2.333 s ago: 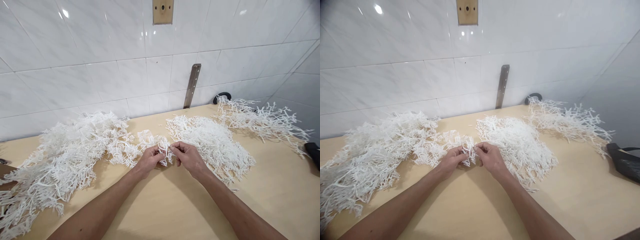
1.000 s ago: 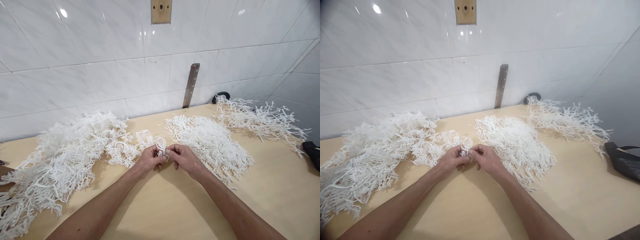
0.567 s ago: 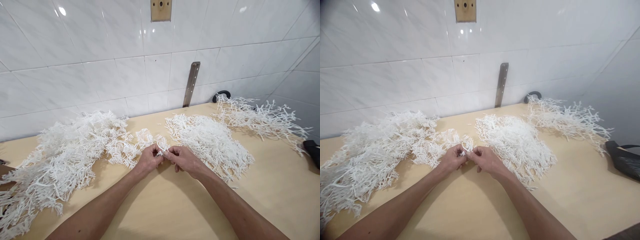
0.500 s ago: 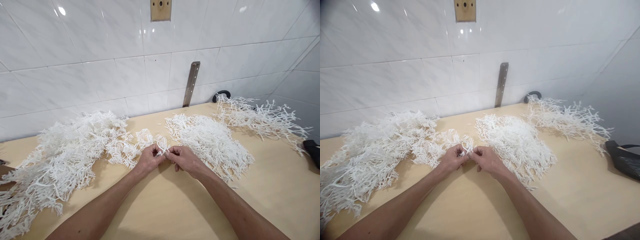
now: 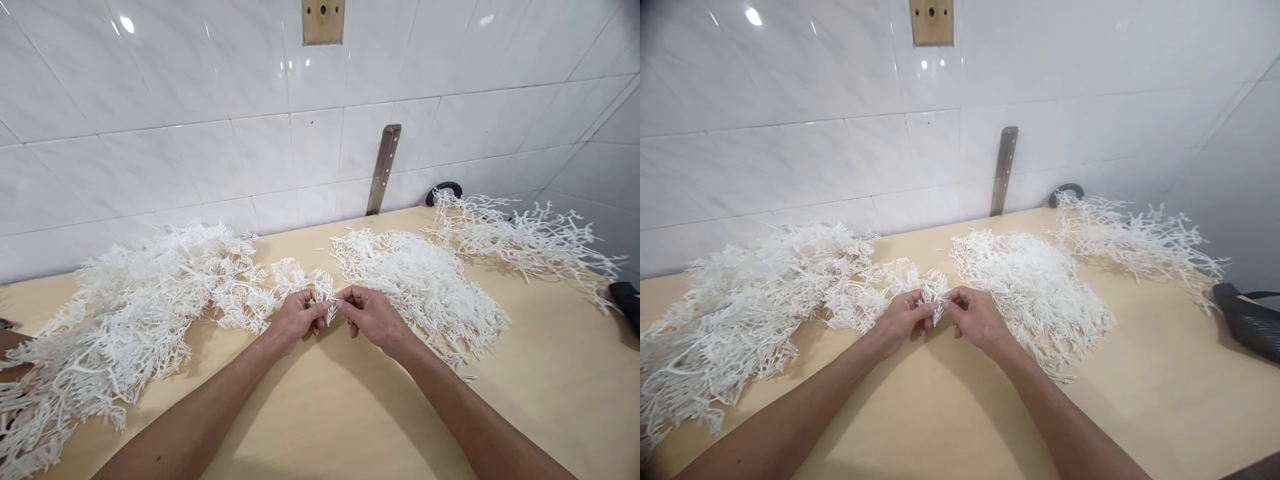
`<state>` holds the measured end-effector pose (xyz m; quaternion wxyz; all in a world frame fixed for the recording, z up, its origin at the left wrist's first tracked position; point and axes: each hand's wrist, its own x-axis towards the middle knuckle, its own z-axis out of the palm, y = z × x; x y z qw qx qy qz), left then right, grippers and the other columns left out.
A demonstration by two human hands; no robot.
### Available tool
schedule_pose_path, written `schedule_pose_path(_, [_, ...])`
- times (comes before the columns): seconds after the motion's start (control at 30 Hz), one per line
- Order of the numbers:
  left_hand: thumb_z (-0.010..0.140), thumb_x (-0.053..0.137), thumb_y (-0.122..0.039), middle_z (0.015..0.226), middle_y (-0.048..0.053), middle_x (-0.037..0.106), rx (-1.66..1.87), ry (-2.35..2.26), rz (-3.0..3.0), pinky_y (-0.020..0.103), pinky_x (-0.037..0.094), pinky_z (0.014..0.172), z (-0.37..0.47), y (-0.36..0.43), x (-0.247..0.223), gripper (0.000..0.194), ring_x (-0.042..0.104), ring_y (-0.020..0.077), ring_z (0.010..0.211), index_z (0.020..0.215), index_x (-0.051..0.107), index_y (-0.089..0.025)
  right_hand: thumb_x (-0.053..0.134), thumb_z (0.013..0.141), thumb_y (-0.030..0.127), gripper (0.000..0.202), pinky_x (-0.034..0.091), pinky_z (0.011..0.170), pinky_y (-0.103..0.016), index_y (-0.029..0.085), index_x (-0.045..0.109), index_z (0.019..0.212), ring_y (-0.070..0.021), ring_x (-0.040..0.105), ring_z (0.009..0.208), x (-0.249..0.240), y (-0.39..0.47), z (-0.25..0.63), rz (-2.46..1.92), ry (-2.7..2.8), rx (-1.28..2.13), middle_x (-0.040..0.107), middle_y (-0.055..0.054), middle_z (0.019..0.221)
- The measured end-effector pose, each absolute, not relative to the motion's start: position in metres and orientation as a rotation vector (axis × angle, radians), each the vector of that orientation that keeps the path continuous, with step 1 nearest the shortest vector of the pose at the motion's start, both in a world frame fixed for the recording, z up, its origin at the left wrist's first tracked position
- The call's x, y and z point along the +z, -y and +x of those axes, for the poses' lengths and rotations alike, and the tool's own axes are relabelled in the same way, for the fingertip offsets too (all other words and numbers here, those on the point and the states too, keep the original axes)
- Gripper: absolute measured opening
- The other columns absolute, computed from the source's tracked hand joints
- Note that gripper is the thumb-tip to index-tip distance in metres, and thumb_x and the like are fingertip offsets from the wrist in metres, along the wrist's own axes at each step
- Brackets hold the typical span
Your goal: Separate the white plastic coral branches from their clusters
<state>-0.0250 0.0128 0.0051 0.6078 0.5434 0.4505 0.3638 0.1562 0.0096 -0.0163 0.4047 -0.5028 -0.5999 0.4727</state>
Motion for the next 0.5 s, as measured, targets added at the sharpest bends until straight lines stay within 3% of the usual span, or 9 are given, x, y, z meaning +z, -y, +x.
schedule_pose_path(0.23, [0.081, 0.065, -0.047, 0.053, -0.002, 0.056, 0.845, -1.132, 1.327, 0.022, 0.035, 0.045, -0.022, -0.014, -0.004, 0.033, 0.047, 0.0095, 0.045, 0.07, 0.053, -0.018, 0.059, 0.086, 0.033, 0.017, 0.049, 0.046, -0.022, 0.019, 0.063, 0.092, -0.0091, 0.056, 0.049, -0.012, -0.007, 0.157, -1.238, 1.591, 1.288, 0.066, 0.0, 0.077])
schedule_pose_path(0.5, [0.085, 0.056, -0.041, 0.057, -0.004, 0.047, 0.956, -1.213, 1.74, 0.024, 0.032, 0.054, -0.023, -0.012, -0.007, 0.03, 0.042, 0.0113, 0.055, 0.066, 0.047, -0.02, 0.059, 0.088, 0.052, 0.035, 0.049, 0.05, -0.023, 0.018, 0.067, 0.085, -0.0119, 0.063, 0.053, -0.001, -0.004, 0.162, -1.339, 1.66, 1.254, 0.064, -0.001, 0.076])
